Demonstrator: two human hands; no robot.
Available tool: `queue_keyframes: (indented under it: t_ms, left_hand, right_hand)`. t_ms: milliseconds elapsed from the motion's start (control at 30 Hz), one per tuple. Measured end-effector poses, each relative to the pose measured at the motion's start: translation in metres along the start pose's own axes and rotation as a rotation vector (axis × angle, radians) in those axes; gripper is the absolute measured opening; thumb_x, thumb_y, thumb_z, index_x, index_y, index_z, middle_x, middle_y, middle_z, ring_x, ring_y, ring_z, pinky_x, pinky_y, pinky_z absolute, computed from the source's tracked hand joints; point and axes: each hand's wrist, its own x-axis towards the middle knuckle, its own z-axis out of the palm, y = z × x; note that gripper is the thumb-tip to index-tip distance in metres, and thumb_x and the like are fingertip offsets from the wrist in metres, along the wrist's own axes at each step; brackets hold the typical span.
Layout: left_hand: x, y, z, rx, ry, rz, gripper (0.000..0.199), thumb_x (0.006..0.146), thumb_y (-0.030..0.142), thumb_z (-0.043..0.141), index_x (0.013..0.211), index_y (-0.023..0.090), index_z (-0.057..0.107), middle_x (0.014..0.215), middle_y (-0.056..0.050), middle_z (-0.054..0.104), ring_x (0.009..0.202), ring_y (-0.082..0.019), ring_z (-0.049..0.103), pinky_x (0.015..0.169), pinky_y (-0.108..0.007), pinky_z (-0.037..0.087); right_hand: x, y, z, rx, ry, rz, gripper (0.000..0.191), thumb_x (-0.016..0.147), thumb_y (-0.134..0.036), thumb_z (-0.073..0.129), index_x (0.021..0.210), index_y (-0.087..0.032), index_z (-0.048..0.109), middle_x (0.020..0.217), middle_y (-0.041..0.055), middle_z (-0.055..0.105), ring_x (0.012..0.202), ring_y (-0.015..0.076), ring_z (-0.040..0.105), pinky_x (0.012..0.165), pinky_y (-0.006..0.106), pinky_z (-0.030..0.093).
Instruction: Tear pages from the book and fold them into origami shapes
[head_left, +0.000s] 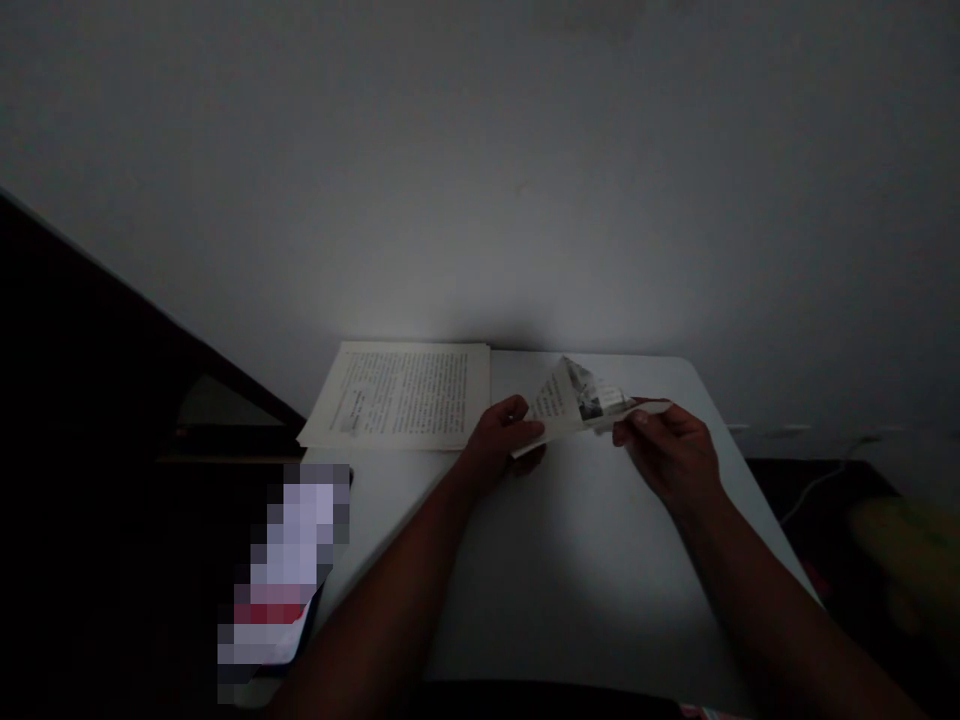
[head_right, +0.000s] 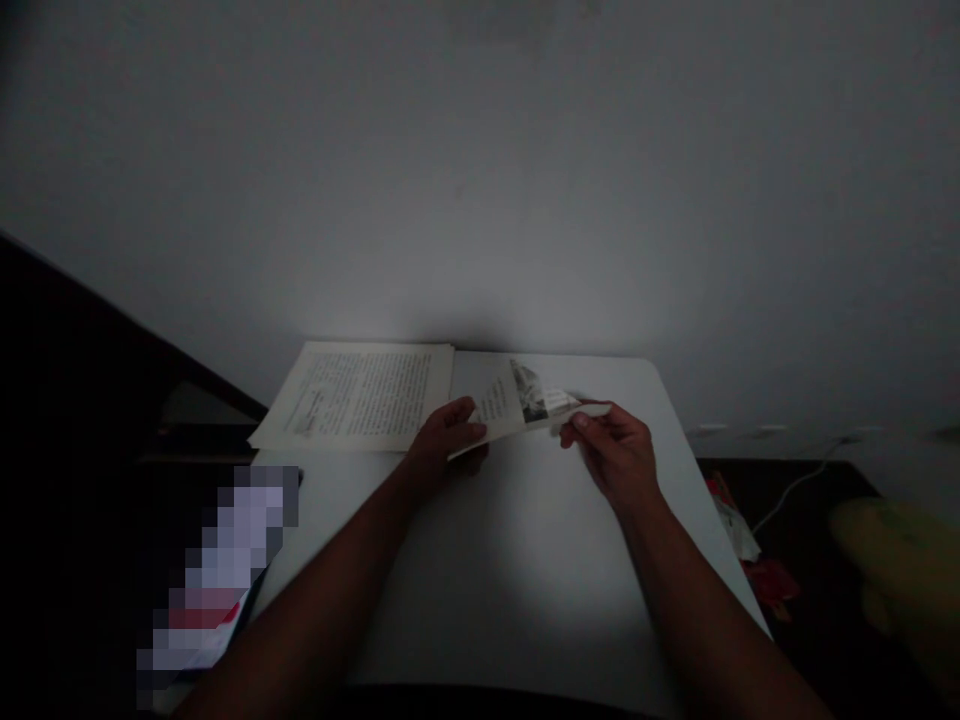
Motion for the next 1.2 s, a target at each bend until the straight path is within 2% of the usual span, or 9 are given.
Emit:
queue_keyframes:
  t_ms: [167, 267, 367, 467, 567, 633, 800, 1033, 1200]
  left_hand:
    - [0.005, -0.004, -0.002, 0.093, 0.15, 0.263, 0.026, 0.083, 0.043, 0.052, 0.089, 0.02, 0.042, 0.067, 0.0, 0.065, 0.034, -0.008, 0.048, 0.034, -0.018, 0.035]
    - [0.002, -0.008, -0.001, 0.125, 0.135, 0.401, 0.033, 0.087, 0.047, 0.044, 0.093, 0.016, 0.05, 0.077, -0.004, 0.065, 0.042, -0.008, 0.054, 0.039, -0.021, 0.04]
    - [-0.003, -0.009, 0.003, 0.174, 0.164, 0.495, 0.036, 0.084, 0.043, 0.053, 0.109, 0.018, 0.048, 0.084, -0.003, 0.065, 0.047, -0.008, 0.055, 0.044, -0.021, 0.043]
    - [-0.007, -0.008, 0.006, 0.297, 0.247, 0.5, 0.036, 0.076, 0.034, 0.066, 0.106, 0.019, 0.05, 0.081, 0.0, 0.064, 0.05, -0.007, 0.056, 0.049, -0.02, 0.046]
    - [-0.008, -0.007, 0.007, 0.409, 0.288, 0.462, 0.021, 0.077, 0.034, 0.065, 0.083, 0.016, 0.057, 0.061, 0.003, 0.059, 0.049, -0.007, 0.054, 0.051, -0.019, 0.045]
    - [-0.007, -0.007, 0.008, 0.427, 0.314, 0.434, 0.021, 0.079, 0.035, 0.063, 0.077, 0.015, 0.058, 0.054, 0.004, 0.056, 0.047, -0.008, 0.053, 0.05, -0.02, 0.044]
    - [-0.005, -0.006, 0.011, 0.371, 0.418, 0.449, 0.026, 0.08, 0.037, 0.063, 0.067, 0.015, 0.055, 0.052, 0.003, 0.059, 0.047, -0.008, 0.053, 0.05, -0.02, 0.043]
    - [-0.002, -0.008, 0.015, 0.256, 0.522, 0.464, 0.03, 0.075, 0.035, 0.068, 0.062, 0.016, 0.049, 0.052, 0.002, 0.061, 0.05, -0.011, 0.061, 0.05, -0.021, 0.045]
    - [0.0, -0.008, 0.017, 0.164, 0.549, 0.467, 0.033, 0.071, 0.031, 0.073, 0.064, 0.017, 0.044, 0.049, 0.004, 0.06, 0.045, -0.012, 0.061, 0.044, -0.02, 0.044]
  right_hand:
    - [0.001, 0.001, -0.002, 0.005, 0.226, -0.052, 0.019, 0.067, -0.027, 0.077, 0.066, -0.017, 0.06, 0.059, -0.0017, 0.064, 0.051, 0.0123, 0.059, 0.053, 0.027, 0.049]
    - [0.0, 0.0, 0.0, 0.054, 0.282, -0.079, 0.034, 0.064, -0.025, 0.08, 0.058, -0.018, 0.047, 0.056, -0.0045, 0.061, 0.05, 0.0117, 0.061, 0.052, 0.024, 0.049]
    - [-0.001, 0.0, 0.002, 0.035, 0.311, -0.086, 0.036, 0.063, -0.026, 0.081, 0.06, -0.019, 0.046, 0.053, -0.0066, 0.058, 0.048, 0.0115, 0.061, 0.05, 0.023, 0.049]
    - [-0.004, 0.001, 0.003, -0.045, 0.329, -0.096, 0.036, 0.062, -0.028, 0.081, 0.06, -0.019, 0.046, 0.054, -0.0063, 0.059, 0.049, 0.0121, 0.062, 0.049, 0.023, 0.048]
    - [-0.007, 0.002, 0.001, -0.164, 0.317, -0.126, 0.028, 0.065, -0.03, 0.079, 0.065, -0.019, 0.054, 0.059, -0.0038, 0.063, 0.052, 0.0129, 0.062, 0.05, 0.024, 0.049]
    - [-0.009, 0.002, 0.0, -0.216, 0.291, -0.133, 0.023, 0.068, -0.032, 0.077, 0.069, -0.019, 0.059, 0.06, -0.0021, 0.065, 0.053, 0.0131, 0.062, 0.051, 0.025, 0.049]
    - [-0.011, 0.003, 0.001, -0.202, 0.296, -0.14, 0.034, 0.064, -0.039, 0.079, 0.059, -0.019, 0.052, 0.053, -0.0039, 0.058, 0.051, 0.0151, 0.062, 0.047, 0.026, 0.049]
    - [-0.014, 0.0, 0.007, -0.208, 0.308, -0.141, 0.041, 0.066, -0.03, 0.078, 0.052, -0.019, 0.041, 0.046, -0.0061, 0.054, 0.047, 0.0121, 0.059, 0.042, 0.021, 0.041]
    - [-0.011, -0.001, 0.008, -0.163, 0.344, -0.15, 0.041, 0.062, -0.028, 0.081, 0.056, -0.02, 0.041, 0.045, -0.0084, 0.05, 0.044, 0.0135, 0.06, 0.043, 0.024, 0.044]
